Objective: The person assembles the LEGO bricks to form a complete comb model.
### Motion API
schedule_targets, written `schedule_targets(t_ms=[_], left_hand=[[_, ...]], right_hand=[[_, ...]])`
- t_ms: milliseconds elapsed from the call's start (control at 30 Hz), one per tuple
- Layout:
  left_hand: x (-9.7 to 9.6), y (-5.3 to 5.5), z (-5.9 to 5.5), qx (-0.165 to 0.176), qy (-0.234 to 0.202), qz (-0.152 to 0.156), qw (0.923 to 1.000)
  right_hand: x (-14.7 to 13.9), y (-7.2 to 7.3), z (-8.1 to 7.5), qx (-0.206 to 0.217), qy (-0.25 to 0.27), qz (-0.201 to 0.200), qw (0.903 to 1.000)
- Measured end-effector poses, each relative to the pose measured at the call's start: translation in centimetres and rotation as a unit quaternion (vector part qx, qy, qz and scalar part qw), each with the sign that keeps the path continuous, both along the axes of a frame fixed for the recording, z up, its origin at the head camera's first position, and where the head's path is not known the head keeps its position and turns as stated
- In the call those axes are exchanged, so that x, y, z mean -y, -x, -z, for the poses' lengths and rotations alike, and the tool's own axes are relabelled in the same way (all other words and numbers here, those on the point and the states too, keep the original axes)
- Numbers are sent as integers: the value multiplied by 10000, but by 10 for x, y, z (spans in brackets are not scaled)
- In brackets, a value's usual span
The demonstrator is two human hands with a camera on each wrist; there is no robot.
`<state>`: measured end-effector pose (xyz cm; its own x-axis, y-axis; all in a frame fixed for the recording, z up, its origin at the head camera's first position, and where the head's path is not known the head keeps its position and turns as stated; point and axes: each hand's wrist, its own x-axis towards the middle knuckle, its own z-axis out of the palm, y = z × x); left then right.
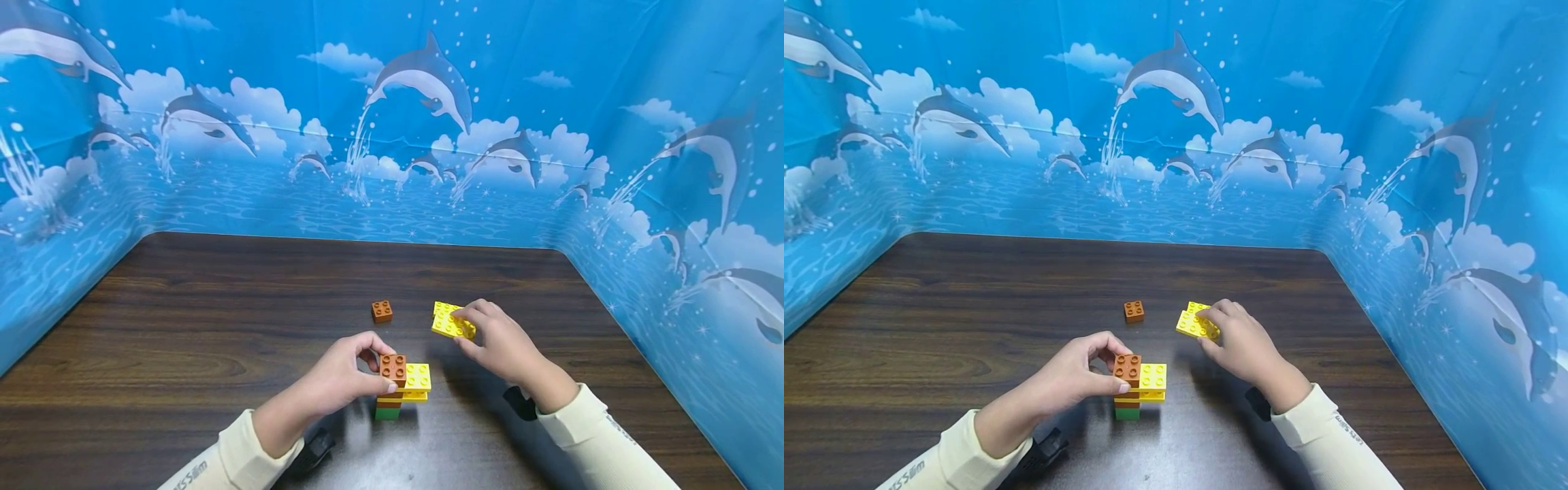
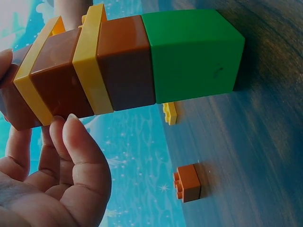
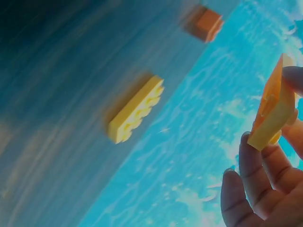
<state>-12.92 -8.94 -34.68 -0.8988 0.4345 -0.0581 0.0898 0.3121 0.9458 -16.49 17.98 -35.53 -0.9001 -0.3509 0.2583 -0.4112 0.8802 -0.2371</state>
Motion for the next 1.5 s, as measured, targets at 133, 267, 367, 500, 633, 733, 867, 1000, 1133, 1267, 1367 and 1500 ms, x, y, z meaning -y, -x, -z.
schedule_targets(t_ms=[133, 267, 367, 500, 633, 733, 867, 1000, 1133, 1267, 1367, 1500], left_hand=[[0, 0, 0, 15, 3, 16, 10000], [0, 0, -1, 8, 13, 25, 10000], [0, 0, -1, 26, 16, 29, 10000], [0, 1, -1, 45, -14, 57, 10000], [0, 1, 0, 53, -49, 78, 9999], [0, 1, 1, 62, -55, 72, 9999], [0, 2, 1, 50, -38, 55, 10000], [0, 2, 1, 17, 0, 51, 10000], [1, 1, 1, -70, -16, 89, 9999], [2, 0, 1, -167, -96, 152, 9997], [2, -1, 1, -218, -111, 160, 9996], [3, -1, 2, -201, -85, 166, 9996]], right_hand=[[8, -9, -5, -66, -26, -256, 9996], [14, -17, -9, -133, 4, -547, 9984], [17, -22, -11, -155, 103, -736, 9971], [20, -30, -14, -173, 294, -979, 9946], [24, -37, -16, -195, 501, -1196, 9914], [26, -40, -17, -218, 653, -1256, 9897], [27, -43, -19, -224, 786, -1265, 9886], [29, -45, -20, -217, 902, -1408, 9857], [31, -46, -21, -239, 960, -1628, 9817], [35, -48, -22, -246, 984, -1793, 9785], [37, -49, -23, -266, 976, -1885, 9769], [40, -49, -23, -264, 901, -1988, 9755]])
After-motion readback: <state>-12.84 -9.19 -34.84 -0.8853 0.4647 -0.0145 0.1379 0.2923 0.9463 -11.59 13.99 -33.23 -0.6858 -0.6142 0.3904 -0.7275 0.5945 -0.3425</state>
